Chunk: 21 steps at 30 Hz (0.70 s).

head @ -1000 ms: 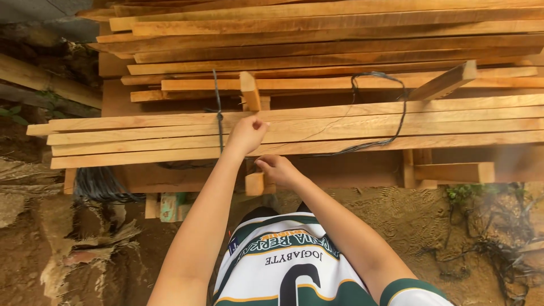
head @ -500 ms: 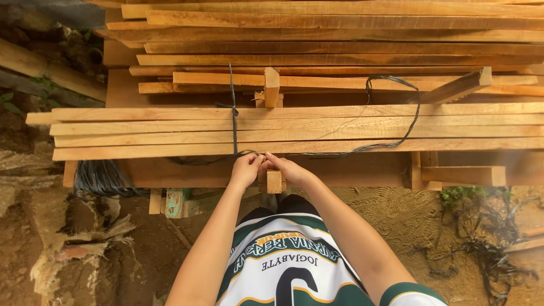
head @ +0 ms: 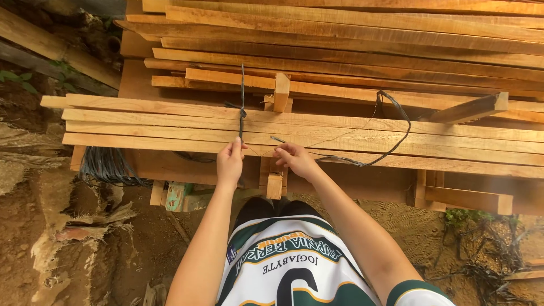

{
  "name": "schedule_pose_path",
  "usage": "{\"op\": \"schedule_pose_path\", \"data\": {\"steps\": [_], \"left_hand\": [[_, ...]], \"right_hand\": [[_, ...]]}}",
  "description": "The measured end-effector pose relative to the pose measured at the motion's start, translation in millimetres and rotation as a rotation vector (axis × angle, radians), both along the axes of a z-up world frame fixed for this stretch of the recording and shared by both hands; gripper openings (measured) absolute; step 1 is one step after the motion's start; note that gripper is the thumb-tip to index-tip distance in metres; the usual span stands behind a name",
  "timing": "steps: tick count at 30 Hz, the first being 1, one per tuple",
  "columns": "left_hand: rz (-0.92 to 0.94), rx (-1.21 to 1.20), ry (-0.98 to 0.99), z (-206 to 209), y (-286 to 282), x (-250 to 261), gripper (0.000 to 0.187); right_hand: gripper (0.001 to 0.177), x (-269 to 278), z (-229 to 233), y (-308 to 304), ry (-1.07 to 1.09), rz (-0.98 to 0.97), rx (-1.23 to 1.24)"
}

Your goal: The person ties a bundle of wooden planks together using a black strap. They wrap the strap around the planks, pull it tight, and secure it with a knot.

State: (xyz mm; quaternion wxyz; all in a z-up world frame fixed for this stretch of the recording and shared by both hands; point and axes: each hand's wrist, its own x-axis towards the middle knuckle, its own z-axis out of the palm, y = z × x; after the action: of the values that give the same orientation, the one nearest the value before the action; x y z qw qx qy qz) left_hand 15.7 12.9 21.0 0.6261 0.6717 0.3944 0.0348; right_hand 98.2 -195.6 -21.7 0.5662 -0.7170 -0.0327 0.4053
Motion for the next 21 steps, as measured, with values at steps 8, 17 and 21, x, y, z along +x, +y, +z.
{"op": "schedule_pose_path", "data": {"steps": [8, 17, 21], "left_hand": [[0.042, -0.108, -0.074, 34, 4, 14, 0.046], [-0.122, -0.119, -0.032, 40, 51, 19, 0.05], [-0.225, 0.012, -0.011, 46, 78, 25, 0.045]], "right_hand": [[0.022, 4, 30, 19, -0.013, -0.031, 0.02], [0.033, 23, 50, 72, -0.183, 0.018, 0.068], [0.041, 26, 89, 105, -0.42, 0.166, 0.068]]}}
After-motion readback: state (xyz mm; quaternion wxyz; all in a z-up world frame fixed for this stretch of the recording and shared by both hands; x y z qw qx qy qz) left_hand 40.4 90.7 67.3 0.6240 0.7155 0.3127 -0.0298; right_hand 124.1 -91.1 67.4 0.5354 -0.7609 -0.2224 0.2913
